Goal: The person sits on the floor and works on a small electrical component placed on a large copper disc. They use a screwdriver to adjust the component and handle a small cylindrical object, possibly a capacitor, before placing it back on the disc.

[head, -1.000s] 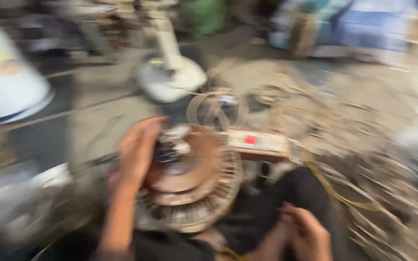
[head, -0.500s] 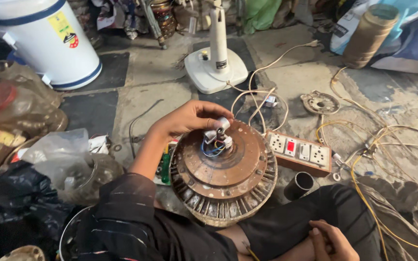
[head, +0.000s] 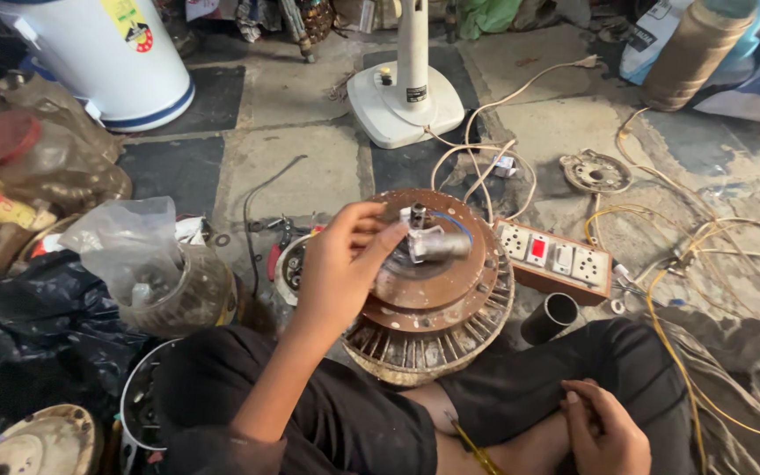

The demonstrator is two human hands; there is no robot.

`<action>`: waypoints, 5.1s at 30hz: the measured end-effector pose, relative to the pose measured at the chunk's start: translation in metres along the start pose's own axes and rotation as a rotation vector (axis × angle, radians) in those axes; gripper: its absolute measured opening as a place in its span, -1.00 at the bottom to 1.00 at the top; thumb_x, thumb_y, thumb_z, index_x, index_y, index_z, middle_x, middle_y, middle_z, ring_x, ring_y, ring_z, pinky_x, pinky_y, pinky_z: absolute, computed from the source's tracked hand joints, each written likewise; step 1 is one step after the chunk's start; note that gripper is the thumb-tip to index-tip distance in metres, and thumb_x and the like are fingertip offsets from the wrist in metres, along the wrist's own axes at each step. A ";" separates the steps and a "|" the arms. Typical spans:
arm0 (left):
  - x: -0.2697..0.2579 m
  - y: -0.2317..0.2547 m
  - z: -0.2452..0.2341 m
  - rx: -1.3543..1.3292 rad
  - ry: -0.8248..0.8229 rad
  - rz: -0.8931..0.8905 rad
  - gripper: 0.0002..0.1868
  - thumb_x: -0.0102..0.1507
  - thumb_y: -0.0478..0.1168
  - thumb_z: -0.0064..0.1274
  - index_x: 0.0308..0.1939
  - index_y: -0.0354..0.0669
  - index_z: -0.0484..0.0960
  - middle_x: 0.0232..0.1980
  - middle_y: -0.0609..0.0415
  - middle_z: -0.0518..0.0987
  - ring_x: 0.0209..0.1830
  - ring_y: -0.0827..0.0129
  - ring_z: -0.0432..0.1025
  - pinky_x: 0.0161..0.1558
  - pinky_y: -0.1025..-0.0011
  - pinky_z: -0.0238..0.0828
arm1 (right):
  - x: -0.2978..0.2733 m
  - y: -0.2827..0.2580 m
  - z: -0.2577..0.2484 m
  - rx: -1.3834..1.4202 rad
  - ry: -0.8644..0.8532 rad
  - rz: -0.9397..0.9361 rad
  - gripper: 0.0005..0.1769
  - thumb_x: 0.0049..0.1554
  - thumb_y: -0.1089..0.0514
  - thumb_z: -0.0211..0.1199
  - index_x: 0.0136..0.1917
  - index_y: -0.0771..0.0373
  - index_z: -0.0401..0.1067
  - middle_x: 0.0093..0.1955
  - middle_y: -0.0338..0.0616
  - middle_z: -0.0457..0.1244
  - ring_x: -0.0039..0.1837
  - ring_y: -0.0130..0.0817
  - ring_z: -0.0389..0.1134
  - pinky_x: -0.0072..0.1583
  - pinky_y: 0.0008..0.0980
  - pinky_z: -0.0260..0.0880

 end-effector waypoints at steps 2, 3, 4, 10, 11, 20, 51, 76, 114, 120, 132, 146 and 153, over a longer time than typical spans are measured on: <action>-0.009 0.002 0.000 -0.035 0.049 0.024 -0.51 0.23 -0.10 0.25 0.12 -0.35 0.54 -0.02 -0.03 0.66 -0.04 0.38 0.59 -0.05 0.44 0.55 | 0.001 -0.014 -0.002 -0.020 0.026 -0.006 -0.82 0.14 0.27 0.32 0.04 0.23 0.60 -0.15 -0.15 0.44 -0.11 -0.49 0.47 -0.04 -0.51 0.41; -0.015 0.003 0.001 -0.040 0.066 0.038 -0.51 0.22 -0.13 0.26 0.13 -0.35 0.54 0.01 -0.03 0.65 -0.01 0.36 0.58 -0.02 0.43 0.54 | 0.002 -0.024 -0.001 0.082 0.016 -0.007 -0.81 0.17 0.27 0.29 0.06 0.24 0.59 -0.12 -0.15 0.43 -0.08 -0.50 0.46 -0.02 -0.51 0.42; -0.020 0.004 0.001 -0.045 0.087 0.051 -0.50 0.20 -0.16 0.27 0.14 -0.34 0.53 0.05 -0.04 0.64 0.01 0.35 0.57 0.00 0.43 0.53 | 0.005 -0.036 0.001 0.185 0.001 -0.011 -0.81 0.19 0.27 0.26 0.08 0.25 0.57 -0.10 -0.15 0.42 -0.05 -0.50 0.46 0.01 -0.52 0.44; -0.003 0.014 -0.015 -0.012 0.123 0.245 -0.61 0.29 -0.30 0.18 0.19 -0.26 0.57 0.13 0.03 0.61 0.10 0.38 0.56 0.08 0.47 0.53 | 0.061 -0.173 0.022 0.095 -0.040 -0.373 -0.71 0.15 0.27 0.30 0.15 0.33 0.47 0.01 -0.02 0.38 0.00 -0.43 0.38 0.04 -0.45 0.38; 0.005 0.014 -0.014 -0.008 0.074 0.246 -0.62 0.26 -0.31 0.20 0.15 -0.27 0.58 0.11 0.01 0.60 0.07 0.38 0.56 0.06 0.47 0.53 | 0.075 -0.199 0.028 0.145 -0.038 -0.463 -0.66 0.17 0.26 0.29 0.22 0.37 0.42 0.06 0.03 0.37 0.09 -0.41 0.41 0.11 -0.41 0.39; 0.014 -0.002 0.002 -0.026 0.132 0.182 -0.82 0.12 -0.34 0.33 -0.24 -0.32 0.67 -0.25 0.04 0.70 -0.28 0.45 0.58 -0.18 0.48 0.49 | 0.140 -0.234 0.091 0.344 -0.232 -0.279 -0.76 0.19 0.23 0.28 0.13 0.31 0.54 -0.05 -0.16 0.45 0.00 -0.47 0.41 0.07 -0.44 0.40; 0.000 0.008 -0.007 0.071 0.186 0.350 -0.86 0.14 -0.37 0.21 -0.21 -0.29 0.66 -0.22 -0.02 0.65 -0.16 0.17 0.57 -0.09 0.33 0.44 | 0.100 -0.220 0.055 0.129 -0.108 -0.347 -0.28 0.00 0.22 0.44 0.43 0.20 0.34 0.12 0.01 0.28 0.05 -0.28 0.36 0.00 -0.37 0.42; 0.054 0.022 0.034 -0.030 -0.483 0.363 -0.65 0.31 -0.36 0.10 0.15 0.01 0.68 0.21 0.17 0.64 0.30 0.41 0.45 0.54 -0.07 -0.52 | 0.104 -0.029 0.058 -0.494 -0.107 -0.043 -0.20 0.04 -0.13 0.39 0.47 0.09 0.25 0.16 0.02 0.36 0.25 0.04 0.36 0.11 0.15 0.26; 0.050 -0.080 -0.154 -0.929 0.658 0.028 -0.66 0.36 0.08 0.07 -0.08 -0.11 0.61 -0.08 0.17 0.62 -0.07 0.52 0.47 0.01 0.47 0.32 | 0.134 -0.448 0.138 0.055 -0.690 -0.584 -0.57 0.03 0.22 0.46 0.17 0.18 0.44 0.01 -0.18 0.37 0.09 -0.37 0.42 0.17 -0.29 0.43; 0.050 -0.037 -0.136 -0.675 0.463 0.220 -0.77 0.41 -0.07 0.11 -0.10 -0.16 0.62 -0.08 0.14 0.63 -0.08 0.51 0.45 -0.01 0.48 0.30 | 0.158 -0.410 0.099 0.592 -0.664 -0.515 -0.65 0.21 0.22 0.35 0.24 0.18 0.37 0.11 -0.12 0.35 0.18 -0.30 0.39 0.29 -0.32 0.42; 0.024 0.041 0.009 -0.057 -0.260 0.435 -0.60 0.27 -0.36 0.08 0.22 -0.12 0.58 0.20 -0.05 0.63 0.18 0.09 0.52 0.21 0.27 0.41 | 0.091 -0.103 -0.068 0.628 -0.672 -0.301 -0.55 0.18 0.28 0.28 0.32 0.35 0.32 0.11 0.19 0.38 0.21 0.01 0.46 0.27 -0.01 0.47; 0.029 0.019 0.035 -0.034 -0.093 0.419 -0.63 0.30 -0.55 -0.19 -0.07 -0.10 0.68 -0.11 0.13 0.73 -0.27 0.49 0.62 0.21 0.44 0.34 | -0.035 0.189 0.001 0.632 -0.313 0.434 -0.54 0.07 0.43 0.24 0.25 0.33 0.35 0.05 0.11 0.42 0.17 -0.21 0.43 0.26 -0.19 0.33; 0.019 0.032 0.032 0.097 0.052 0.531 -0.70 0.30 -0.50 -0.12 -0.11 -0.07 0.67 -0.16 0.15 0.72 -0.31 0.45 0.62 0.18 0.33 0.25 | -0.044 0.160 0.012 0.170 -0.300 0.452 -0.47 -0.12 0.37 0.56 0.13 0.28 0.49 -0.10 0.03 0.43 0.06 -0.27 0.48 0.16 -0.35 0.37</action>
Point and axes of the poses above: each hand's wrist, its own x-axis towards the middle knuckle, its own z-axis out of the palm, y = z × x, the point moved 8 cm from there along x, towards the middle knuckle
